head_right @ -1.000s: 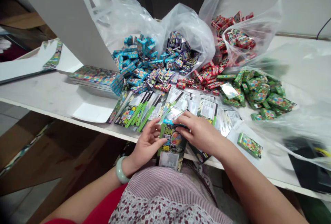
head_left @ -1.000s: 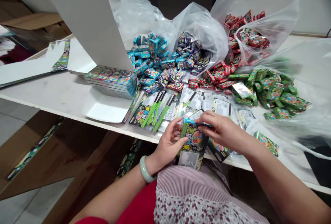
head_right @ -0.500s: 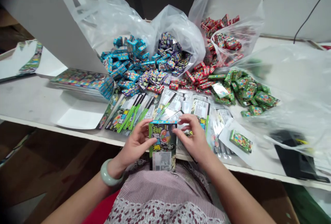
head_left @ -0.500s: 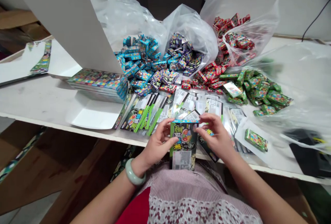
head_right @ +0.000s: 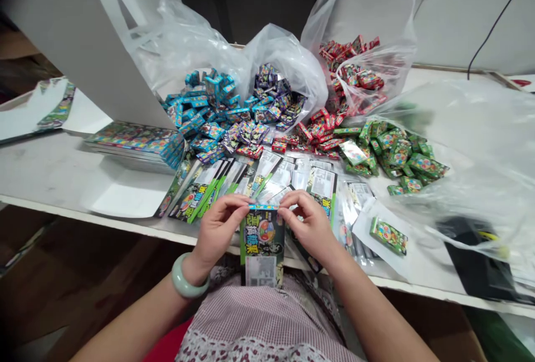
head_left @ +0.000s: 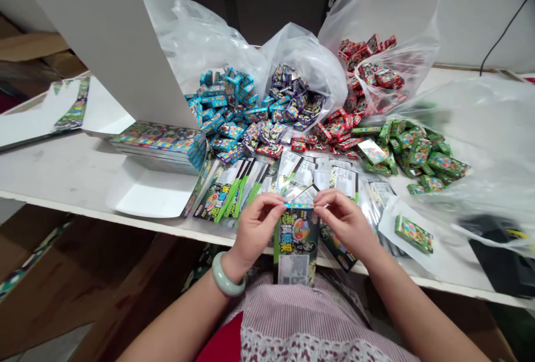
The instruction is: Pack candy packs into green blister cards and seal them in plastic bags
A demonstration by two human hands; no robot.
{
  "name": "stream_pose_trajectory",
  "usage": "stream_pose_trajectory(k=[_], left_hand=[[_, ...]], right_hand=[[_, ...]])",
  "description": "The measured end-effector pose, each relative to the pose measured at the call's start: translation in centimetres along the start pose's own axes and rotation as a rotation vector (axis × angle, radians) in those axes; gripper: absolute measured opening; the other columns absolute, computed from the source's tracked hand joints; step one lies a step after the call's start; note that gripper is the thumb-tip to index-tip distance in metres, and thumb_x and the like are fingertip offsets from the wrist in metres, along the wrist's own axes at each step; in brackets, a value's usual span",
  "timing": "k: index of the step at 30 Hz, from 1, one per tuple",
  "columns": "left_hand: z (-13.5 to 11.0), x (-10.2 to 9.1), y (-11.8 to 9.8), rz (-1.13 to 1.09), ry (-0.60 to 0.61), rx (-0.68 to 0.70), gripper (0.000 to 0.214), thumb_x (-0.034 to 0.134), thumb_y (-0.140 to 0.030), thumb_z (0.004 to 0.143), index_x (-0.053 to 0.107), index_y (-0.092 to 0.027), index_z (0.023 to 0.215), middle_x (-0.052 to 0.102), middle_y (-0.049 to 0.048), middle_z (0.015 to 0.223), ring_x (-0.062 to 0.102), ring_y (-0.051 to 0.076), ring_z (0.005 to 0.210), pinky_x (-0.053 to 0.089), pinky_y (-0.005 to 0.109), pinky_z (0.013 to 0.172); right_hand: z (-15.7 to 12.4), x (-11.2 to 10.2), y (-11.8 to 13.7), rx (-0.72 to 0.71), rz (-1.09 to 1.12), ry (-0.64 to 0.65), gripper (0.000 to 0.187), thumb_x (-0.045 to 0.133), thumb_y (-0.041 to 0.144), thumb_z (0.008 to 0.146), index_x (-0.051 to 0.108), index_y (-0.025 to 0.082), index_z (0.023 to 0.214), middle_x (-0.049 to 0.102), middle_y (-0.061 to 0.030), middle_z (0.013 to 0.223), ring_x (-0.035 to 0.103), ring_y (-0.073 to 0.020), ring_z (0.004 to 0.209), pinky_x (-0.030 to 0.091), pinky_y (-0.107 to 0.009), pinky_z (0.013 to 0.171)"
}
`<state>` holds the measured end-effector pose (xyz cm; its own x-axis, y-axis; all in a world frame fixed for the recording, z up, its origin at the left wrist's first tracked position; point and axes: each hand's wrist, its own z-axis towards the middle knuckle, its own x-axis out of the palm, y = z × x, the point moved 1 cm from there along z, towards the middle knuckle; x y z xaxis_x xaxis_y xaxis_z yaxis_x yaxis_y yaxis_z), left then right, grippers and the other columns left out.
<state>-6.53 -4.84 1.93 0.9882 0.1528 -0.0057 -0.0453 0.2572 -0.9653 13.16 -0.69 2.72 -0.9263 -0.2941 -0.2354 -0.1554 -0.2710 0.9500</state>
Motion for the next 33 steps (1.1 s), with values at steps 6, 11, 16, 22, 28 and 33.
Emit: stream_pose_trajectory(k=[6, 11, 16, 22, 28, 33], left_hand=[[0.2, -0.4, -1.0, 0.053, 0.092, 0.077, 0.013, 0.068, -0.018, 0.083, 0.067, -0.020, 0.096, 0.068, 0.0048, 0.090, 0.065, 0.015, 0.086, 0.054, 0.027, 0.078], [1.1, -0.3, -2.1, 0.099, 0.081, 0.053, 0.002, 0.067, -0.017, 0.081, 0.065, -0.018, 0.080, 0.063, 0.0022, 0.079, 0.061, 0.013, 0.075, 0.052, 0.024, 0.066], [1.9, -0.1, -2.7, 0.121, 0.119, -0.057, 0.009, 0.065, -0.018, 0.080, 0.060, -0.017, 0.073, 0.059, -0.0002, 0.070, 0.055, 0.010, 0.064, 0.046, 0.022, 0.056], [1.6, -1.4, -2.8, 0.114, 0.342, 0.065, 0.010, 0.059, -0.022, 0.089, 0.065, -0.019, 0.081, 0.065, 0.0050, 0.083, 0.061, 0.016, 0.081, 0.051, 0.031, 0.073], [0.5, -1.6, -1.6, 0.183, 0.357, 0.166, 0.012, 0.063, -0.018, 0.087, 0.066, -0.021, 0.098, 0.066, 0.0058, 0.096, 0.063, 0.017, 0.094, 0.053, 0.033, 0.083], [0.3, -1.2, -1.1, 0.180, 0.254, 0.058, 0.018, 0.061, -0.018, 0.088, 0.061, -0.023, 0.105, 0.063, 0.0038, 0.097, 0.062, 0.015, 0.088, 0.053, 0.025, 0.075]], right_hand=[[0.1, -0.3, 1.6, -0.032, -0.093, 0.110, 0.008, 0.066, 0.026, 0.082, 0.062, 0.023, 0.088, 0.060, -0.0039, 0.094, 0.060, -0.0159, 0.086, 0.051, -0.029, 0.069], [0.9, 0.1, 2.7, 0.048, -0.068, 0.102, 0.008, 0.065, 0.025, 0.081, 0.059, 0.021, 0.080, 0.061, -0.0015, 0.083, 0.059, -0.0132, 0.074, 0.049, -0.028, 0.063], [1.7, 0.1, 3.1, 0.179, -0.028, 0.191, 0.011, 0.062, 0.027, 0.084, 0.059, 0.020, 0.075, 0.061, 0.0003, 0.072, 0.057, -0.0113, 0.061, 0.047, -0.026, 0.055], [1.0, -0.9, 2.8, -0.049, -0.112, 0.272, 0.014, 0.062, 0.029, 0.088, 0.061, 0.022, 0.076, 0.063, -0.0023, 0.082, 0.060, -0.0157, 0.080, 0.049, -0.031, 0.069], [-0.3, -0.6, 1.4, -0.195, -0.191, 0.142, 0.007, 0.062, 0.020, 0.087, 0.059, 0.025, 0.083, 0.061, -0.0009, 0.086, 0.058, -0.0157, 0.084, 0.048, -0.034, 0.076], [-0.5, 0.6, 1.5, -0.176, -0.156, 0.036, 0.008, 0.059, 0.020, 0.088, 0.058, 0.026, 0.084, 0.062, -0.0014, 0.088, 0.059, -0.0165, 0.088, 0.049, -0.035, 0.079]])
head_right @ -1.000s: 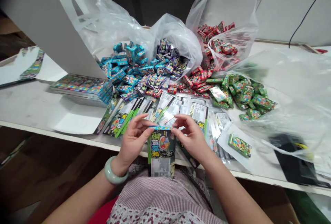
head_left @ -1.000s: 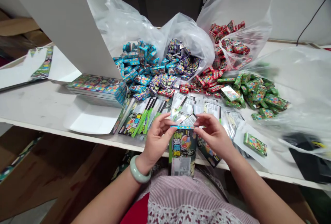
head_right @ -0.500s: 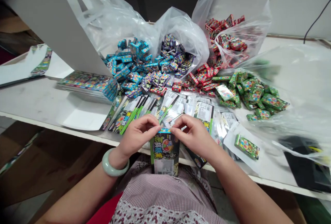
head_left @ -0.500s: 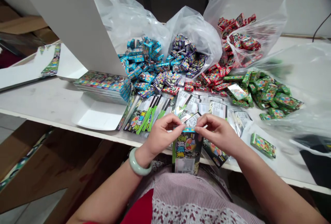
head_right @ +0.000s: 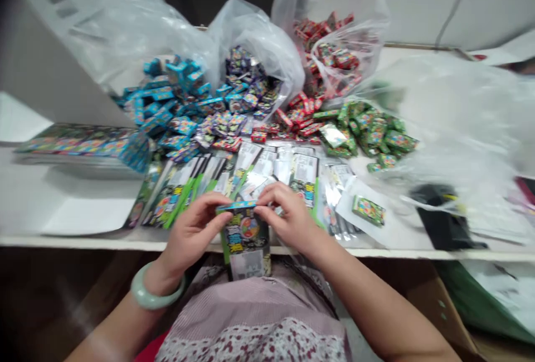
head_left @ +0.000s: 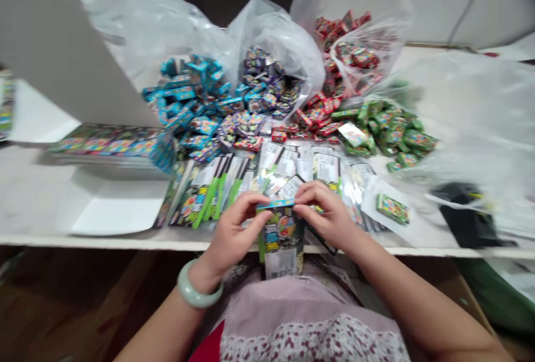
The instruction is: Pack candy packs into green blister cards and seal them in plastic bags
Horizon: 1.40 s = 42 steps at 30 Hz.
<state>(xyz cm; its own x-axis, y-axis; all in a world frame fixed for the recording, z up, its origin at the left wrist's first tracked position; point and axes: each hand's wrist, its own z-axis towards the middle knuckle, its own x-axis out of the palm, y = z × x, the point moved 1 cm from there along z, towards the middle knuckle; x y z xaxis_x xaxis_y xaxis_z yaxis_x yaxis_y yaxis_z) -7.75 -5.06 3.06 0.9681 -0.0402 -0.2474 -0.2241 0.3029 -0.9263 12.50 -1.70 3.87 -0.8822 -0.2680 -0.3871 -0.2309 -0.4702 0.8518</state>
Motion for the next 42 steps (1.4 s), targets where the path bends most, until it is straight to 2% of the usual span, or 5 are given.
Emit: stream_pose_trajectory(k=[6, 13, 16, 35, 42], left_hand=[[0.9, -0.4, 0.9, 0.123, 0.004, 0.010, 0.009, 0.060, -0.023, 0.087, 0.065, -0.027, 0.093, 0.062, 0.0008, 0.095, 0.060, 0.018, 0.092, 0.053, 0.028, 0.077], [1.3, -0.5, 1.6, 0.153, -0.099, -0.083, 0.006, 0.065, -0.027, 0.083, 0.067, -0.032, 0.086, 0.064, -0.0032, 0.096, 0.061, 0.020, 0.090, 0.053, 0.034, 0.077], [1.5, -0.2, 1.4, 0.168, -0.087, -0.069, 0.005, 0.065, -0.028, 0.083, 0.067, -0.032, 0.086, 0.065, -0.0026, 0.095, 0.061, 0.020, 0.088, 0.054, 0.034, 0.073], [1.8, -0.3, 1.5, 0.150, -0.075, -0.035, 0.007, 0.063, -0.024, 0.085, 0.066, -0.029, 0.089, 0.064, -0.0038, 0.094, 0.060, 0.016, 0.089, 0.053, 0.029, 0.080], [2.1, 1.6, 0.6, 0.057, -0.050, 0.068, 0.004, 0.061, -0.021, 0.086, 0.062, -0.022, 0.089, 0.062, 0.0018, 0.088, 0.059, 0.017, 0.087, 0.049, 0.028, 0.076]], right_hand=[[0.0, -1.2, -1.4, 0.081, 0.089, 0.040, 0.009, 0.059, 0.028, 0.088, 0.061, 0.026, 0.097, 0.065, -0.0027, 0.104, 0.062, -0.0154, 0.098, 0.053, -0.033, 0.083], [-2.0, -14.9, -7.4, 0.678, -0.635, -0.210, 0.019, 0.052, 0.020, 0.090, 0.069, 0.019, 0.099, 0.072, -0.0083, 0.103, 0.065, -0.0182, 0.097, 0.048, -0.029, 0.083], [-2.9, -18.0, -9.8, 0.803, -0.758, -0.205, 0.018, 0.054, 0.015, 0.084, 0.072, 0.016, 0.082, 0.073, -0.0120, 0.089, 0.066, -0.0227, 0.091, 0.044, -0.030, 0.080], [-5.0, -17.7, -12.6, 0.774, -0.525, -0.282, 0.012, 0.054, 0.028, 0.081, 0.062, 0.018, 0.079, 0.066, -0.0020, 0.075, 0.062, -0.0154, 0.069, 0.045, -0.026, 0.066], [-2.5, -14.5, -5.7, 0.594, -0.188, -0.167, 0.026, 0.059, 0.046, 0.079, 0.059, 0.020, 0.076, 0.062, -0.0013, 0.075, 0.059, -0.0152, 0.071, 0.049, -0.029, 0.068]])
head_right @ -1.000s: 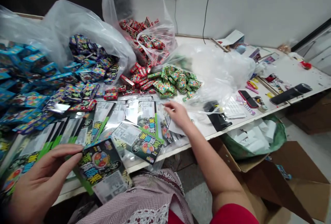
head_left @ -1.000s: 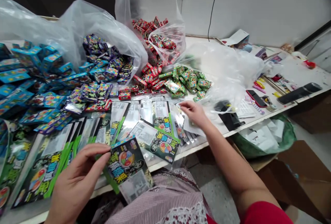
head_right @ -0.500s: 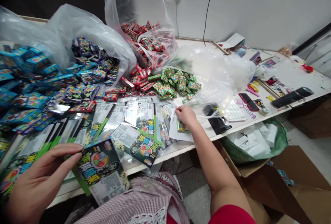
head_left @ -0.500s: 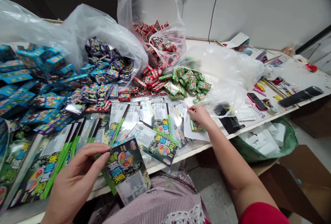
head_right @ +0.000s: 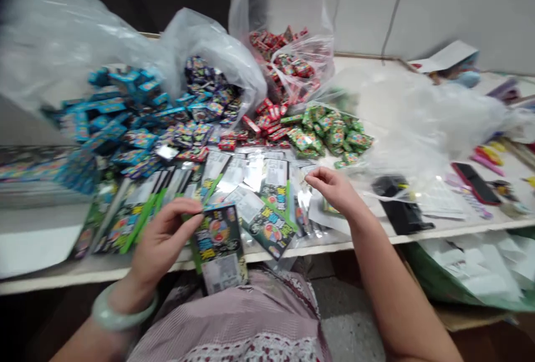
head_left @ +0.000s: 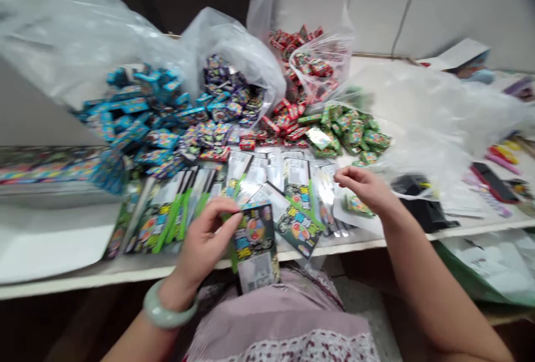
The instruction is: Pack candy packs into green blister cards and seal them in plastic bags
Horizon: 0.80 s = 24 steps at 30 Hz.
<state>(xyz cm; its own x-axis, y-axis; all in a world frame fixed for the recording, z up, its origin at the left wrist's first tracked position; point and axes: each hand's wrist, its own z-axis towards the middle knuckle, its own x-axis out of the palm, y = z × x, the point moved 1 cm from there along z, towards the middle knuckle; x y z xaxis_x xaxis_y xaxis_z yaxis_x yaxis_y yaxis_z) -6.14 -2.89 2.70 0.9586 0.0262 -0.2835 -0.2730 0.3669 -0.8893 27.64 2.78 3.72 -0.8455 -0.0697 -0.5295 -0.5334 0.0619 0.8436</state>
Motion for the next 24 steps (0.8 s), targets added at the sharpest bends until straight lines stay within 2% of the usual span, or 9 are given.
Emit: stream_pose_trajectory(k=[3, 5, 7, 10, 13, 16, 20, 24], left_hand=[[-0.1, 0.7, -0.5, -0.065, 0.008, -0.031, 0.002, 0.059, -0.020, 0.087, 0.060, -0.021, 0.088, 0.060, 0.0023, 0.087, 0.058, 0.016, 0.086, 0.047, 0.028, 0.076], [-0.3, 0.9, -0.8, -0.081, 0.014, -0.045, 0.002, 0.058, -0.019, 0.087, 0.059, -0.021, 0.088, 0.059, 0.0026, 0.086, 0.057, 0.016, 0.086, 0.046, 0.029, 0.077], [-0.4, 0.8, -0.9, -0.087, 0.020, -0.049, 0.002, 0.057, -0.019, 0.088, 0.058, -0.020, 0.088, 0.058, 0.0026, 0.086, 0.056, 0.016, 0.084, 0.045, 0.030, 0.077], [-0.6, 0.5, -0.8, -0.112, 0.022, -0.039, 0.003, 0.055, -0.019, 0.089, 0.058, -0.020, 0.089, 0.057, 0.0028, 0.087, 0.055, 0.016, 0.085, 0.044, 0.030, 0.077], [-0.6, 0.3, -0.5, -0.139, 0.022, -0.034, 0.004, 0.054, -0.020, 0.089, 0.058, -0.020, 0.089, 0.058, 0.0028, 0.087, 0.055, 0.016, 0.085, 0.044, 0.031, 0.077], [-0.5, 0.4, -0.1, -0.152, 0.011, -0.034, 0.004, 0.059, -0.023, 0.088, 0.059, -0.020, 0.089, 0.058, 0.0020, 0.086, 0.055, 0.015, 0.082, 0.043, 0.031, 0.076], [-0.5, 0.9, 0.4, -0.139, -0.046, -0.057, 0.017, 0.073, -0.025, 0.078, 0.058, -0.020, 0.085, 0.058, 0.0003, 0.082, 0.054, 0.015, 0.079, 0.043, 0.031, 0.074], [-0.5, 1.3, 0.3, -0.122, -0.110, -0.073, 0.013, 0.069, -0.019, 0.079, 0.057, -0.019, 0.082, 0.056, -0.0007, 0.079, 0.054, 0.014, 0.078, 0.044, 0.031, 0.075]], right_hand=[[-0.9, 3.5, 6.2, -0.262, 0.151, 0.341, 0.022, 0.060, 0.043, 0.083, 0.064, 0.022, 0.075, 0.065, -0.0018, 0.079, 0.059, -0.0160, 0.074, 0.048, -0.031, 0.071], [-1.0, 6.1, 9.5, -0.370, 0.141, 0.480, 0.018, 0.060, 0.038, 0.084, 0.065, 0.023, 0.075, 0.066, -0.0013, 0.080, 0.060, -0.0161, 0.075, 0.048, -0.032, 0.072], [-0.6, 8.2, 11.4, -0.398, 0.093, 0.555, 0.016, 0.061, 0.035, 0.084, 0.066, 0.024, 0.074, 0.066, -0.0005, 0.076, 0.060, -0.0155, 0.071, 0.048, -0.031, 0.069], [0.4, 10.2, 12.4, -0.303, 0.013, 0.657, 0.016, 0.060, 0.034, 0.083, 0.064, 0.021, 0.074, 0.063, 0.0004, 0.068, 0.055, -0.0131, 0.062, 0.045, -0.028, 0.059], [0.9, 10.8, 12.4, -0.203, -0.040, 0.720, 0.019, 0.059, 0.034, 0.083, 0.062, 0.018, 0.075, 0.061, -0.0001, 0.067, 0.052, -0.0116, 0.061, 0.043, -0.026, 0.057], [1.1, 11.0, 12.6, -0.186, -0.076, 0.719, 0.021, 0.059, 0.036, 0.082, 0.061, 0.017, 0.073, 0.060, -0.0003, 0.067, 0.051, -0.0115, 0.060, 0.041, -0.026, 0.057], [1.1, 11.4, 12.9, -0.191, -0.144, 0.698, 0.022, 0.058, 0.037, 0.082, 0.061, 0.018, 0.070, 0.060, -0.0001, 0.063, 0.052, -0.0120, 0.058, 0.038, -0.026, 0.053], [1.3, 11.9, 12.7, -0.210, -0.188, 0.644, 0.021, 0.061, 0.035, 0.080, 0.062, 0.019, 0.067, 0.059, 0.0007, 0.059, 0.050, -0.0115, 0.054, 0.034, -0.026, 0.050]])
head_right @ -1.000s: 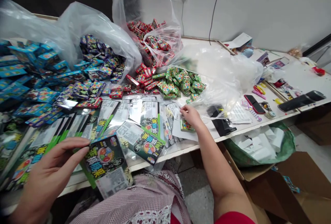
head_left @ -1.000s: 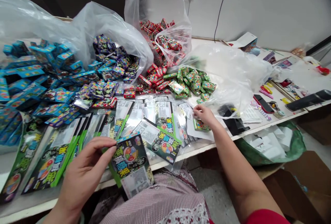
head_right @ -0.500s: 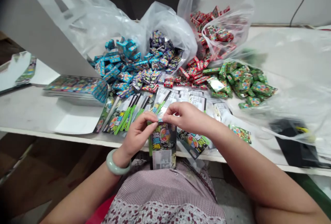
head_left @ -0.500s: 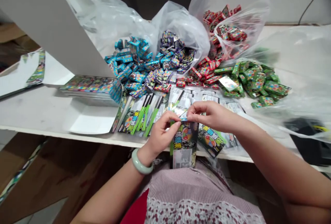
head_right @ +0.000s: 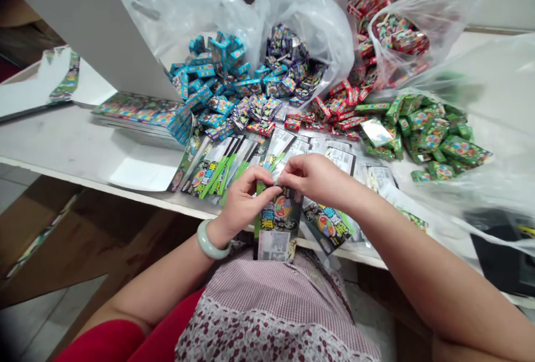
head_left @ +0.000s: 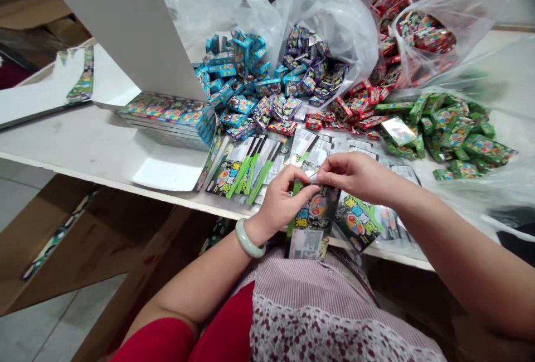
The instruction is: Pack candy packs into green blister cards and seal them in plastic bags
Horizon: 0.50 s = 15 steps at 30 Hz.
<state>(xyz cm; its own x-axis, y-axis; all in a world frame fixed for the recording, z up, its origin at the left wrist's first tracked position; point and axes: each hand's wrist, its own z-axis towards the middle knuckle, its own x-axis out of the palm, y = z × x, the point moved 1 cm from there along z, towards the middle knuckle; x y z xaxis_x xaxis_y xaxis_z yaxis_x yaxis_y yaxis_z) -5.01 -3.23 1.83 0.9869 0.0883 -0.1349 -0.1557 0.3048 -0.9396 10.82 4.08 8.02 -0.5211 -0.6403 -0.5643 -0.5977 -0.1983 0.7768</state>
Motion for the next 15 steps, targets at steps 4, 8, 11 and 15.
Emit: stream_pose_trajectory(k=[4, 8, 11, 15], left_hand=[[-0.2, -0.1, -0.3, 0.014, -0.039, 0.000, 0.014, 0.068, -0.017, 0.078, 0.055, -0.019, 0.084, 0.056, -0.0007, 0.081, 0.055, 0.013, 0.079, 0.046, 0.029, 0.075], [-1.5, -0.1, 0.3, -0.136, 0.062, -0.197, 0.036, 0.068, -0.020, 0.077, 0.052, -0.020, 0.110, 0.062, 0.0036, 0.099, 0.061, 0.014, 0.087, 0.051, 0.028, 0.077], [-3.2, -0.6, 0.3, -0.244, 0.249, -0.360, 0.036, 0.066, -0.024, 0.081, 0.055, -0.018, 0.114, 0.068, 0.0064, 0.102, 0.065, 0.018, 0.092, 0.055, 0.031, 0.080], [-4.0, -5.9, -2.4, -0.102, 0.017, -0.246, 0.025, 0.066, -0.028, 0.083, 0.063, -0.022, 0.107, 0.072, 0.0031, 0.098, 0.068, 0.019, 0.084, 0.058, 0.034, 0.075]], right_hand=[[0.8, 0.5, -1.0, 0.051, 0.241, 0.051, 0.013, 0.067, 0.032, 0.075, 0.061, 0.020, 0.072, 0.060, 0.0018, 0.061, 0.052, -0.0116, 0.054, 0.038, -0.025, 0.050], [1.4, 1.1, -1.6, 0.199, 0.567, 0.194, 0.005, 0.065, 0.021, 0.074, 0.061, 0.020, 0.072, 0.061, 0.0023, 0.064, 0.055, -0.0105, 0.056, 0.044, -0.025, 0.054], [1.3, 0.8, -2.1, 0.240, 0.603, 0.224, 0.012, 0.053, 0.015, 0.078, 0.062, 0.019, 0.071, 0.064, -0.0002, 0.068, 0.058, -0.0111, 0.059, 0.047, -0.025, 0.058], [-0.8, -0.5, -4.3, 0.005, 0.181, -0.112, 0.018, 0.053, 0.027, 0.087, 0.066, 0.019, 0.096, 0.070, -0.0070, 0.093, 0.065, -0.0188, 0.087, 0.052, -0.036, 0.080]])
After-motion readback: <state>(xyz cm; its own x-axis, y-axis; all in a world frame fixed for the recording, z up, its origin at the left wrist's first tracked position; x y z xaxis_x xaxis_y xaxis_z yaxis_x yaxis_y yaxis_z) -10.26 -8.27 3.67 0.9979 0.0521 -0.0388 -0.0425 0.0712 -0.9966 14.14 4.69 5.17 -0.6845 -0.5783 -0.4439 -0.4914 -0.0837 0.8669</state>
